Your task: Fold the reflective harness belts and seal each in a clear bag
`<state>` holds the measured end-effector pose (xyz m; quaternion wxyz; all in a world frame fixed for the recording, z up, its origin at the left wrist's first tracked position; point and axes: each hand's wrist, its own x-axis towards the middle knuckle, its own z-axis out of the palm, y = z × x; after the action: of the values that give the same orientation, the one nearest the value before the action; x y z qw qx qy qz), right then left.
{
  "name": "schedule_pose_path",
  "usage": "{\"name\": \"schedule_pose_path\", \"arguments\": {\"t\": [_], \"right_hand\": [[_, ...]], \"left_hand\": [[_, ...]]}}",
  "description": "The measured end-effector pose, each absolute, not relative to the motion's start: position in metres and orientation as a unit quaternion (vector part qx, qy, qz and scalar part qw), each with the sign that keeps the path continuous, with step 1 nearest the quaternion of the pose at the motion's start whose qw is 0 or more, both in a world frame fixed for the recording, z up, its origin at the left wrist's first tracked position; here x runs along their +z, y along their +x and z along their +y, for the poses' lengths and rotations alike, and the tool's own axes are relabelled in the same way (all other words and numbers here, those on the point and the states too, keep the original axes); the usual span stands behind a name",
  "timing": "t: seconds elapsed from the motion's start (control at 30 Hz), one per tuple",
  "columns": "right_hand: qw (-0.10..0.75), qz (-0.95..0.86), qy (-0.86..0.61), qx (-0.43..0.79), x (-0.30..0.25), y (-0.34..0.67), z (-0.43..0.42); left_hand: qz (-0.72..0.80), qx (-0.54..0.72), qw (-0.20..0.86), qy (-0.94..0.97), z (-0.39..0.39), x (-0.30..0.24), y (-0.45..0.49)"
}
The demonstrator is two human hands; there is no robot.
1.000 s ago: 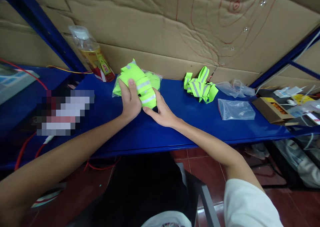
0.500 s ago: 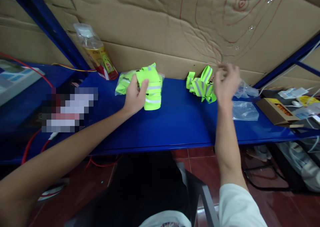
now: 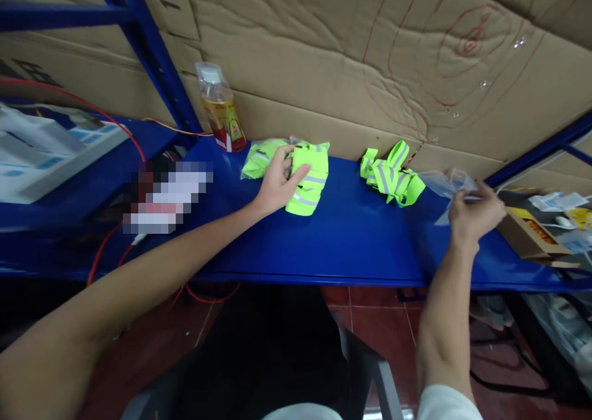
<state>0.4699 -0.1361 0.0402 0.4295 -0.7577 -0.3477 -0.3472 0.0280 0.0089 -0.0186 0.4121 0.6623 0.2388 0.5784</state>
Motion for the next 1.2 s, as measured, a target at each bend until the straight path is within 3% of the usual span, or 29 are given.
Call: {"name": "schedule_pose_path", "arguments": {"t": [0.07, 0.13, 0.3, 0.47, 0.77, 1.03, 1.2], "right_hand": [[0.507, -0.420, -0.631, -0.410, 0.069, 0.431, -0.127], [0.519, -0.533, -0.544, -0.388, 0.090, 0.375, -0.108], [0.517, -0.696, -0.494, -0.069, 0.070, 0.250, -0.039], [0.518, -0.697, -0.487, 0.093, 0.016, 0.250, -0.012], [0.317, -0.803, -0.502, -0.049, -0.003, 0.261, -0.033], [0.480, -0.689, -0.534, 0.101, -0.020, 0.256, -0.023], [0.506, -0.682, -0.483, 0.213, -0.018, 0.249, -0.024]], "left_hand": [[0.228, 0.564, 0.446, 0.656, 0.006, -0.020, 0.030], [0.218, 0.544, 0.457, 0.669, 0.002, -0.020, 0.031], [0.189, 0.475, 0.512, 0.691, -0.001, -0.017, 0.026], [0.214, 0.420, 0.560, 0.681, 0.012, -0.010, 0.010], [0.302, 0.605, 0.441, 0.590, 0.044, -0.006, -0.006], [0.227, 0.407, 0.540, 0.701, 0.006, 0.009, -0.009], [0.238, 0.372, 0.517, 0.733, -0.001, 0.000, 0.001]]}}
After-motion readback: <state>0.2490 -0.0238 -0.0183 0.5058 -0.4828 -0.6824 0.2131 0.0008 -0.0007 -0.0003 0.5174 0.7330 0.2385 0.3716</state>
